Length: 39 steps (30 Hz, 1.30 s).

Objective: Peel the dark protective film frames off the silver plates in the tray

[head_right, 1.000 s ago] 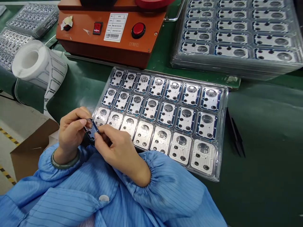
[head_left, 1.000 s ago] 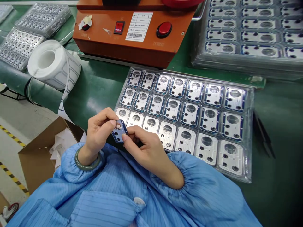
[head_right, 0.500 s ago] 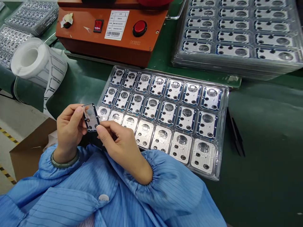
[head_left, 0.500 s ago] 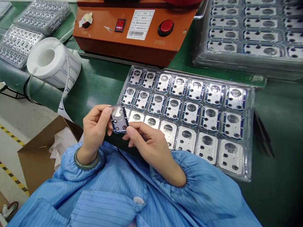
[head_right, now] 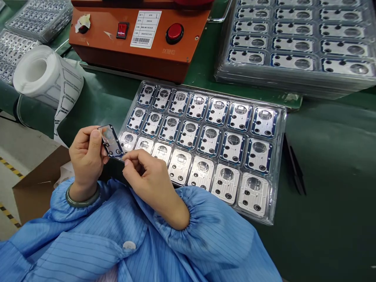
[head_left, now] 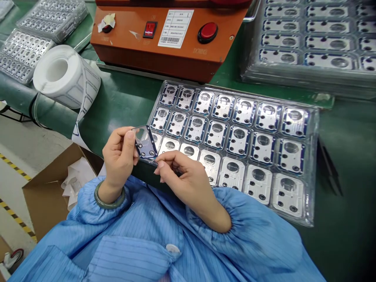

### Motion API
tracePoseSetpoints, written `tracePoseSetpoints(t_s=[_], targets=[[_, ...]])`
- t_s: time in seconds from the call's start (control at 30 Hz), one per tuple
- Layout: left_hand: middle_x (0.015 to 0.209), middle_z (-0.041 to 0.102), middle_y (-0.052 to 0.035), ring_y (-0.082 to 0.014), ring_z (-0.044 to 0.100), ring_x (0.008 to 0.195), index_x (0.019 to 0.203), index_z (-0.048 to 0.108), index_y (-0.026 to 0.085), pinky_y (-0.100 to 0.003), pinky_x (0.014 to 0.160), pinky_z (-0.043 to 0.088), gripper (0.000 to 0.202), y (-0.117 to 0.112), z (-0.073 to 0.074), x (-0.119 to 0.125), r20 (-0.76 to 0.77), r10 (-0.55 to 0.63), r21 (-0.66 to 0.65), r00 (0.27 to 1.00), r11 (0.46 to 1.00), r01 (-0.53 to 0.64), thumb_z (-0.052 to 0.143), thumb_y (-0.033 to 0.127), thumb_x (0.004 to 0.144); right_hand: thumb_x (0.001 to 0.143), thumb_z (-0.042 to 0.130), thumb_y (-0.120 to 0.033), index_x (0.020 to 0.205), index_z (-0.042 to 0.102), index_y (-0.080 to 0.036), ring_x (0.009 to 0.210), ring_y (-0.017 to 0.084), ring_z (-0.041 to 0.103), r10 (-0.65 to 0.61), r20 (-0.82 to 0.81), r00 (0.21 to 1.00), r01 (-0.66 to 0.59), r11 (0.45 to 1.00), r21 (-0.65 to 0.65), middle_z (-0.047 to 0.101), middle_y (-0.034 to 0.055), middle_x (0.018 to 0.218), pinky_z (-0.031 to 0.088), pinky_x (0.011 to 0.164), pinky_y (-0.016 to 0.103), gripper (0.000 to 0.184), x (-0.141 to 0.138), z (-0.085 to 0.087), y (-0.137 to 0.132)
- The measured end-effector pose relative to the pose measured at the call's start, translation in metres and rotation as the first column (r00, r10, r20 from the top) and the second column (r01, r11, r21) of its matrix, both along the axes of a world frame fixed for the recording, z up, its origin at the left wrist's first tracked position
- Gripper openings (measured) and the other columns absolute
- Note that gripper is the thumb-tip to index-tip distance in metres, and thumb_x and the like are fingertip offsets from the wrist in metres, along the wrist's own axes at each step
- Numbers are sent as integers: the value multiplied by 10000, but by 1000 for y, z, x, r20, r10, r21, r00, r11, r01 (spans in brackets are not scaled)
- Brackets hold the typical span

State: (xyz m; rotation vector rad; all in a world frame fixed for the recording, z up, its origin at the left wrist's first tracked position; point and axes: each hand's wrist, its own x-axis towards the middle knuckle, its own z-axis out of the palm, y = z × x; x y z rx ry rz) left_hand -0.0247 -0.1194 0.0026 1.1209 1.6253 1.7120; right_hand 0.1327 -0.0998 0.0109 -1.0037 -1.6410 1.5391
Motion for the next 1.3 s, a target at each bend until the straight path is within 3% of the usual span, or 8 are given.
tracePoseSetpoints(t_s=[0.2, 0.5, 0.73, 0.9, 0.97, 1.03, 1.13, 1.3], targets=[[806, 661, -21, -92, 590, 649, 953, 661, 168, -196, 581, 468, 179, 8, -5, -16, -441, -45, -172, 896, 984, -36, 584, 309, 873, 876, 560, -316, 852, 617, -170, 520, 98, 561, -28, -63, 998, 22, 994, -104, 615, -11, 637, 476, 508, 228, 158, 1, -2, 0], [757, 510, -4, -99, 504, 660, 933, 640, 164, -230, 633, 447, 100, 10, -16, -8, -656, -100, -140, 748, 990, 10, 609, 187, 841, 886, 564, -328, 841, 616, -188, 510, 75, 570, -50, -10, 999, 49, 994, -99, 627, -29, 627, 478, 521, 186, 157, -1, -1, 2], [828, 520, -11, -76, 497, 651, 886, 609, 174, -207, 592, 442, 48, 2, -13, -24, -579, 254, 140, 774, 967, -213, 597, 209, 856, 887, 576, -335, 889, 633, -212, 513, 69, 580, -69, 20, 997, 70, 996, -47, 646, -34, 645, 489, 531, 171, 136, 0, -4, 3], [972, 529, -37, -106, 550, 829, 1015, 564, 183, -255, 774, 468, 167, -19, -17, -67, -459, 691, 340, 559, 718, -608, 567, 279, 879, 882, 577, -365, 886, 639, -209, 520, 85, 590, -49, 70, 996, 52, 998, -37, 653, -22, 653, 499, 539, 197, 168, 0, -3, 2], [1112, 500, -68, -140, 537, 1009, 1089, 536, 183, -282, 887, 446, 269, -28, -23, -89, -401, 762, 264, 508, 627, -733, 583, 324, 866, 882, 574, -367, 877, 638, -207, 519, 89, 591, -49, 83, 995, 53, 998, -39, 652, -21, 651, 497, 540, 205, 172, 0, -2, 2], [1241, 445, -92, -163, 464, 1177, 1148, 502, 179, -291, 1007, 374, 376, -35, -33, -109, -284, 785, 96, 551, 594, -798, 606, 375, 845, 882, 574, -364, 873, 639, -206, 527, 91, 595, -46, 99, 994, 50, 998, -40, 652, -19, 657, 498, 549, 210, 171, 0, -1, 1], [1214, 489, -103, -173, 486, 1176, 1129, 491, 165, -303, 1030, 361, 451, -38, -51, -126, -76, 765, -102, 640, 632, -768, 577, 495, 834, 880, 577, -363, 867, 644, -208, 531, 93, 596, -44, 111, 993, 47, 999, -23, 648, -18, 659, 502, 558, 213, 169, -1, -2, 2], [829, 608, -43, -148, 609, 798, 890, 556, 153, -289, 756, 494, 462, -36, -73, -126, 125, 646, -235, 753, 757, -610, 594, 597, 770, 886, 564, -382, 854, 641, -211, 518, 90, 584, -41, 102, 994, 41, 999, 0, 641, -17, 652, 501, 540, 205, 190, -2, -6, 3]])
